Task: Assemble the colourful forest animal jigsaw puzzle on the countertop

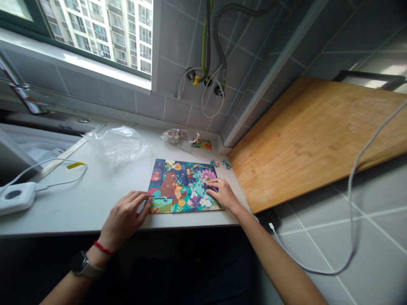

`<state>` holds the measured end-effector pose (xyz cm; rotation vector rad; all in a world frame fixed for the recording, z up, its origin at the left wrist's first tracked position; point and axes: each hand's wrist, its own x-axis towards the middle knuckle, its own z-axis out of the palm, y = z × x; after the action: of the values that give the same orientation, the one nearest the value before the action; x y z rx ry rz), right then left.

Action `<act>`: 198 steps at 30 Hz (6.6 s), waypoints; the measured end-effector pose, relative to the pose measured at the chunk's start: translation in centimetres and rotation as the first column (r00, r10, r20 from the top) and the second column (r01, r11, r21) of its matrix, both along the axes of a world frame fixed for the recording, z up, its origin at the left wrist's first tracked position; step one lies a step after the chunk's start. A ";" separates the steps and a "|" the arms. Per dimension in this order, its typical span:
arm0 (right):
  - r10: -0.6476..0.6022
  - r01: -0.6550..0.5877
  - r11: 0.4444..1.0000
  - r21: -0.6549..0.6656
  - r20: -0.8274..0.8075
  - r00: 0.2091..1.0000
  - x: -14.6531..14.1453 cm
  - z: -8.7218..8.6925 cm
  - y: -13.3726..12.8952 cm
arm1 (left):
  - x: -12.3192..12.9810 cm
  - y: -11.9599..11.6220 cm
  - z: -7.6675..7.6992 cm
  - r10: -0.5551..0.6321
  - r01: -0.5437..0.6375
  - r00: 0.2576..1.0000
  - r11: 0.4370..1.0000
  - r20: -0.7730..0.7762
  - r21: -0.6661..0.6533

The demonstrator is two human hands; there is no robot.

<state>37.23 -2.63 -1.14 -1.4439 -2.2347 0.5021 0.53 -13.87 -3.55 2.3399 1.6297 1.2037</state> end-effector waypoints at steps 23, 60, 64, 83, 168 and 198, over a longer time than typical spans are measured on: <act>-0.257 0.254 0.959 0.125 0.011 0.966 -1.6 -0.6 0.4 | 0.0 -0.1 0.0 0.006 -0.006 1.000 1.000 0.008 0.027; 0.082 -0.082 0.997 -0.002 0.049 0.995 -1.1 0.0 0.2 | 0.0 -0.1 -0.2 0.007 -0.008 1.000 0.999 0.004 0.040; 0.037 -0.037 0.999 -0.006 0.049 0.998 -1.0 0.1 0.3 | 0.0 -0.1 -0.1 0.009 -0.010 1.000 1.000 0.015 0.030; -0.286 0.293 0.955 0.040 -0.121 0.951 -2.0 -1.9 0.9 | -0.1 -0.1 -0.1 0.017 -0.017 1.000 1.000 0.021 -0.009; 0.112 -0.123 0.988 0.099 0.109 0.988 -3.8 -2.6 7.2 | 0.1 -0.2 0.3 0.023 -0.024 1.000 0.999 0.019 0.032; -0.253 0.303 0.937 -0.172 0.262 0.931 1.0 1.2 16.8 | 0.2 -0.1 0.3 0.033 -0.033 0.999 0.999 0.033 0.011</act>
<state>38.19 14.17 0.03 -1.9906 -2.1455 0.5051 0.70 -14.01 -3.28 2.2966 1.6622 1.2541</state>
